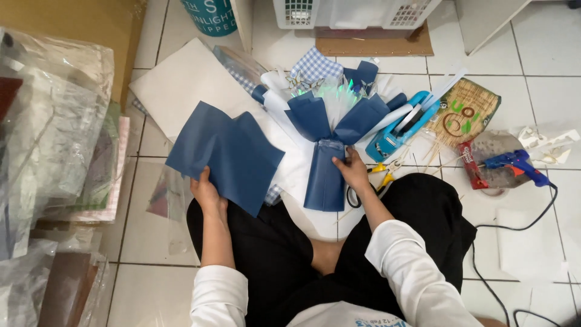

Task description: Wrapping a decorative bouquet with multiple layers of blue and checkered paper, using scissors and a glue gun.

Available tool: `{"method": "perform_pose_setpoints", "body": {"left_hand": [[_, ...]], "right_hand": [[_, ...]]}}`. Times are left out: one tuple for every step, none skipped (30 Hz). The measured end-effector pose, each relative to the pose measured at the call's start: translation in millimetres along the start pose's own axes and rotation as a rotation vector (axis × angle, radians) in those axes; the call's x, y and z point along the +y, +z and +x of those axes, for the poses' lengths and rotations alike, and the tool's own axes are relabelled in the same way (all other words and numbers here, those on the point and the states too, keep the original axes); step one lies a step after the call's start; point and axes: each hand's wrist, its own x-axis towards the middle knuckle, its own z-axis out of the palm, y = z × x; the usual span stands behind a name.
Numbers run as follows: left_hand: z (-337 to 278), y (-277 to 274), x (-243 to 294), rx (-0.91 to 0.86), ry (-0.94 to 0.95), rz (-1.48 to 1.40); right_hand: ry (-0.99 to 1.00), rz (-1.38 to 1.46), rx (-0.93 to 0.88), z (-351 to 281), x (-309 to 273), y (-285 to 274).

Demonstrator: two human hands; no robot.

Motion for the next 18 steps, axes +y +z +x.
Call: {"method": "perform_pose_setpoints", "body": {"left_hand": [[11.1,-8.8,-9.4,0.001,0.004,-0.004],[22.2,-17.5,-19.0,0.0,-0.017,-0.053],[33.2,-27.4,-28.6,-0.002,-0.04,-0.099],[30.1,-25.1,-26.5,-0.002,-0.036,-0.1],[27.0,-22.6,-24.3,0.009,-0.043,-0.134],[23.7,-20.0,-22.3,0.019,-0.05,-0.168],[19.8,-13.3,-17.6,0.017,-0.05,-0.168],[15.9,-6.8,-13.0,0.012,-0.042,-0.13],[11.1,-0.8,-8.5,0.01,-0.035,-0.092],[8.0,0.6,-7.5,0.01,-0.035,-0.091],[5.9,2.4,-5.4,-0.015,-0.011,-0.068],[3.7,4.1,-3.2,-0.04,0.014,-0.046],[-1.7,6.7,0.7,-0.04,0.016,-0.047],[-7.1,9.4,4.5,-0.05,0.026,-0.033],[-12.5,11.8,8.1,-0.061,0.034,-0.019],[-13.3,11.3,9.2,-0.061,0.035,-0.02],[-14.2,11.0,10.3,-0.067,0.024,-0.021],[-15.2,10.8,11.4,-0.072,0.013,-0.022]], "right_hand": [[-0.006,0.0,-0.001,-0.3,-1.4,-0.1],[0.023,0.048,-0.054,-0.5,-2.6,-0.2],[0.053,0.098,-0.107,-2.0,-2.5,0.6],[0.05,0.099,-0.109,-1.2,-0.3,1.2],[0.077,0.239,-0.153,-1.2,2.3,1.5],[0.103,0.38,-0.197,-1.2,5.2,1.9],[0.103,0.382,-0.195,-5.7,1.2,1.0],[0.139,0.475,-0.258,-10.2,-2.7,0.1],[0.175,0.567,-0.322,-15.1,-6.5,-0.8],[0.176,0.567,-0.322,-18.3,-8.3,-2.6],[0.135,0.601,-0.354,-20.3,-11.5,-3.6],[0.093,0.635,-0.386,-22.4,-14.7,-4.6],[0.09,0.636,-0.387,-20.6,-12.6,-4.0],[0.051,0.657,-0.41,-18.7,-10.4,-3.4],[0.013,0.677,-0.432,-17.0,-7.9,-2.8],[0.011,0.678,-0.432,-12.7,-1.7,-0.5],[-0.012,0.703,-0.448,-8.4,4.6,1.5],[-0.035,0.727,-0.463,-4.1,11.0,3.5]]}}
